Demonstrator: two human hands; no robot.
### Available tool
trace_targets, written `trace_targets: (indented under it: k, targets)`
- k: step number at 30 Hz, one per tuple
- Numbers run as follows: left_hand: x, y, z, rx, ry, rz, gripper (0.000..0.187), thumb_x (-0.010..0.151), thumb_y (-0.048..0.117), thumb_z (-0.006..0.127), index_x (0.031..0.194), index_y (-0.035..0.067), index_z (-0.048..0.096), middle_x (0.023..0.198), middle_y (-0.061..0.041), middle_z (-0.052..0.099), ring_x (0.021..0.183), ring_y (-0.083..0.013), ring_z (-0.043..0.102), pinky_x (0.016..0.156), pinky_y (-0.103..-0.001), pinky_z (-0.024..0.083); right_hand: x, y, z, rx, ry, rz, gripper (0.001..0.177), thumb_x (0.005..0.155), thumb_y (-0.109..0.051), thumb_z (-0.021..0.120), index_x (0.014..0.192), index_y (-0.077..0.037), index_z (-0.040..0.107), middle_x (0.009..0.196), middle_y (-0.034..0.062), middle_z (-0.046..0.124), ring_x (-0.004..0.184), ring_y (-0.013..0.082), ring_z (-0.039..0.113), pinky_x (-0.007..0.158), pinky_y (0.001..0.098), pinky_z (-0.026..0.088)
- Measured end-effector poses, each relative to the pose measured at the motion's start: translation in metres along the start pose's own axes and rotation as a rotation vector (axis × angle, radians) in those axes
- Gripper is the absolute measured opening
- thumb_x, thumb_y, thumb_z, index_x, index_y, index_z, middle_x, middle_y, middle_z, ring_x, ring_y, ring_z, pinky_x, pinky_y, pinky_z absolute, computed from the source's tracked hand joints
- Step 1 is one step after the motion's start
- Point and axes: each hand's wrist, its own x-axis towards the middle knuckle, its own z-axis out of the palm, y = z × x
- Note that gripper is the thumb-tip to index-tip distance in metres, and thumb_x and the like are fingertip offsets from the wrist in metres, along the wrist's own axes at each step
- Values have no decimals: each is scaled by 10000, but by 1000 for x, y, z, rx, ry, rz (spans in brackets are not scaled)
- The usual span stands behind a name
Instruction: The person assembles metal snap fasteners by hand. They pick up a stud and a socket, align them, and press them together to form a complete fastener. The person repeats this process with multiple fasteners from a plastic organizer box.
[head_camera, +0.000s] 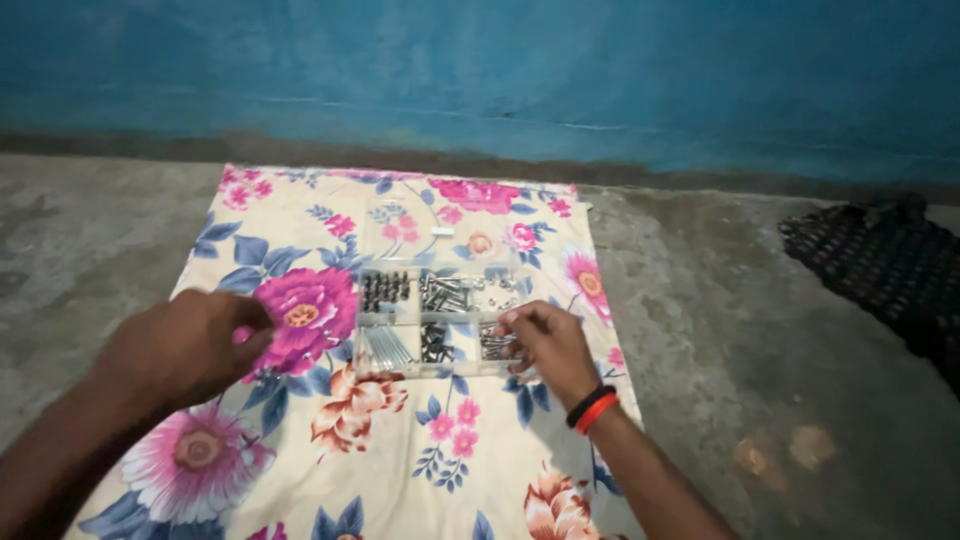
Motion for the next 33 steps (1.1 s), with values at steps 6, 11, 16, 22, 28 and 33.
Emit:
trace_targets:
  k: [6,11,16,22,28,33]
  targets:
    - [48,-38,50,83,-107,35,365,869,441,727,1164,232,778,1212,-58,767,1123,-265,742,991,-425,594,-60,-12,73,-316,-225,-298,219,975,-205,656,1062,-6,688,874,95,748,734,124,691,641,271,569]
    - [72,-23,92,72,-65,88,349,836,348,748,1107,129,723,1130,-140,744,1070,-315,732,918,-464,601,-87,-17,125,-445,-313,-392,333,956,-188,648,1224,7,615,1073,149,720,939,246,714,832,372,578]
    - [77,-34,100,0,41,188,270,795,287,753,989,100,753,1034,-176,754,1004,-342,746,895,-451,602,-82,-5,195,-598,-257,-450,488,948,-101,580,1383,91,474,1321,284,565,1207,419,580,1057,459,471]
    - [101,-48,119,-74,7,258,226,847,285,712,941,88,769,957,-223,739,946,-383,736,871,-450,595,-41,7,259,-1299,7,-738,738,779,-119,567,1419,188,366,1512,387,368,1453,510,318,1234,469,245]
    - [108,-62,117,-111,114,215,163,807,211,733,881,72,776,929,-200,750,901,-358,740,842,-424,592,-39,30,254,-1006,-34,-698,532,956,-122,497,1403,164,451,1530,318,421,1479,426,342,1266,474,203]
    - [101,-64,95,-292,-21,114,152,706,123,841,830,58,782,836,-121,807,784,-236,786,768,-359,613,-42,36,254,-842,-37,-709,500,911,-10,485,1395,115,493,1493,282,484,1442,414,423,1230,462,307]
